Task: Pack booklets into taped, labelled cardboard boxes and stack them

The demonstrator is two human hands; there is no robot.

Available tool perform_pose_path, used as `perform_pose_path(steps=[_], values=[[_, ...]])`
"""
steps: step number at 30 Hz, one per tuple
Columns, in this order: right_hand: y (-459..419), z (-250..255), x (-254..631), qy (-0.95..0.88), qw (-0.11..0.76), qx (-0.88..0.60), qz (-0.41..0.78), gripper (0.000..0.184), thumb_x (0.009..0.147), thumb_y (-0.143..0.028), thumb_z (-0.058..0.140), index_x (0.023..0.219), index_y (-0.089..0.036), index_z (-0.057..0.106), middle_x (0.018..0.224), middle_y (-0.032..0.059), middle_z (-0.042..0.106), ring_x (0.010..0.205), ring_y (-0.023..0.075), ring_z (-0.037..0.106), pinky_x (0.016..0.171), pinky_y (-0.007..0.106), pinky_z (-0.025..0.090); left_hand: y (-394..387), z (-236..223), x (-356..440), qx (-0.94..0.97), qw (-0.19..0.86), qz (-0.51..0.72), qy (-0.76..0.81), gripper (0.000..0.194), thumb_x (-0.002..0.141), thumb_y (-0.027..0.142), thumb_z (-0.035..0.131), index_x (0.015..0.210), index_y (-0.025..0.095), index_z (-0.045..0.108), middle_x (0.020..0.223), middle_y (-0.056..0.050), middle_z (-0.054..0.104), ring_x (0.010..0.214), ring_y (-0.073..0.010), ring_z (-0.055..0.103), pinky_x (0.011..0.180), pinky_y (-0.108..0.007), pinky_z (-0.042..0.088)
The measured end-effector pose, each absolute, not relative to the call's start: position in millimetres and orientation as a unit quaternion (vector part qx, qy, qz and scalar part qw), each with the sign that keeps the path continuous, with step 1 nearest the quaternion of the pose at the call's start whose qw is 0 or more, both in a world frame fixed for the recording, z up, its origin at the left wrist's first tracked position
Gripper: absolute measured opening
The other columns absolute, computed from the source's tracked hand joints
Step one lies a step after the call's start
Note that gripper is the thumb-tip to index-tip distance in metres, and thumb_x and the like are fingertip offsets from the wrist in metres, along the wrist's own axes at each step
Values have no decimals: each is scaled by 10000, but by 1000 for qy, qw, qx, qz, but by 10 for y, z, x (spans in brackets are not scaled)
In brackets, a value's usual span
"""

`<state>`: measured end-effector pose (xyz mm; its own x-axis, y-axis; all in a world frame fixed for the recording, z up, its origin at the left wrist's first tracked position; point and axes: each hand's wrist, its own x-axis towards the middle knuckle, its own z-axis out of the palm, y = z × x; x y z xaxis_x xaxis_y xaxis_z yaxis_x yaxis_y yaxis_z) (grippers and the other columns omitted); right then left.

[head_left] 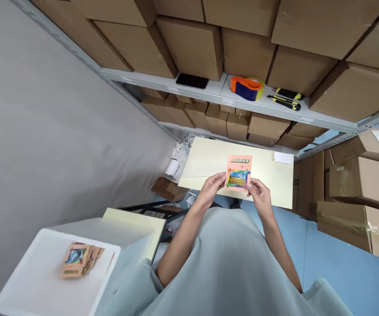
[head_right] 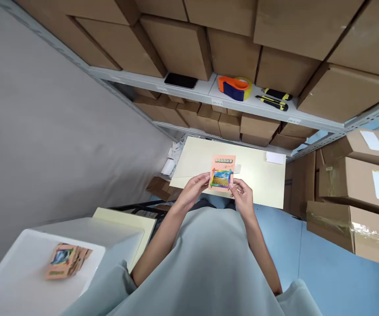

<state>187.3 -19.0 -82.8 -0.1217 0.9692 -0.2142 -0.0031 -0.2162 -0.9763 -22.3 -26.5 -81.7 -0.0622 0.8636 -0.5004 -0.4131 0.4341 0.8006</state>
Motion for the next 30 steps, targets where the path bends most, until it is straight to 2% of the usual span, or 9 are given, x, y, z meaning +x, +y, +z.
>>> perform_pose_path(steps=[7, 17, 20, 23, 25, 27, 30], values=[[-108, -743, 1911, -435, 458, -540, 555, 412, 911, -598, 781, 1083, -225, 773, 979, 71, 774, 823, 208, 679, 633, 321, 564, -13, -806, -179, 236, 678, 464, 519, 422, 721, 556, 963, 924, 225, 798, 1026, -66, 802, 1004, -244, 734, 947, -345, 543], [29, -786, 1551, -470, 452, -571, 500, 425, 942, -579, 738, 1142, -206, 774, 983, 80, 775, 795, 207, 687, 673, 346, 598, 152, -679, -516, 247, 688, 479, 486, 513, 693, 583, 981, 927, 197, 736, 903, -42, 792, 834, -178, 724, 803, -276, 542], [100, -829, 1369, -532, 442, -609, 389, 408, 943, -536, 734, 1185, -209, 767, 1142, 129, 774, 949, 256, 733, 779, 408, 636, 217, -744, -680, 261, 651, 501, 508, 545, 691, 617, 972, 928, 191, 726, 848, -32, 783, 769, -165, 708, 758, -272, 542], [126, -769, 1130, -609, 430, -597, 297, 306, 1025, -461, 655, 1203, -252, 788, 1297, 138, 765, 1232, 301, 700, 1004, 491, 620, 277, -829, -810, 291, 593, 529, 533, 554, 730, 663, 933, 916, 191, 710, 823, -43, 787, 784, -187, 731, 763, -293, 569], [138, -716, 929, -628, 415, -576, 320, 309, 1053, -450, 630, 1244, -266, 787, 1337, 127, 773, 1293, 303, 696, 1058, 499, 610, 291, -882, -846, 307, 566, 547, 535, 548, 770, 679, 899, 921, 194, 692, 842, -60, 801, 835, -217, 768, 798, -325, 605], [164, -692, 715, -610, 401, -568, 379, 376, 1046, -489, 642, 1315, -253, 758, 1363, 134, 773, 1233, 300, 746, 978, 462, 651, 277, -921, -840, 323, 550, 561, 528, 540, 812, 688, 860, 945, 196, 681, 910, -86, 825, 884, -243, 799, 835, -369, 642], [240, -719, 459, -555, 408, -576, 439, 512, 999, -555, 699, 1385, -219, 701, 1383, 154, 765, 1174, 303, 786, 857, 403, 679, 222, -939, -812, 382, 514, 560, 525, 447, 897, 617, 803, 1037, 201, 720, 1148, -123, 843, 1036, -276, 823, 963, -448, 664]])
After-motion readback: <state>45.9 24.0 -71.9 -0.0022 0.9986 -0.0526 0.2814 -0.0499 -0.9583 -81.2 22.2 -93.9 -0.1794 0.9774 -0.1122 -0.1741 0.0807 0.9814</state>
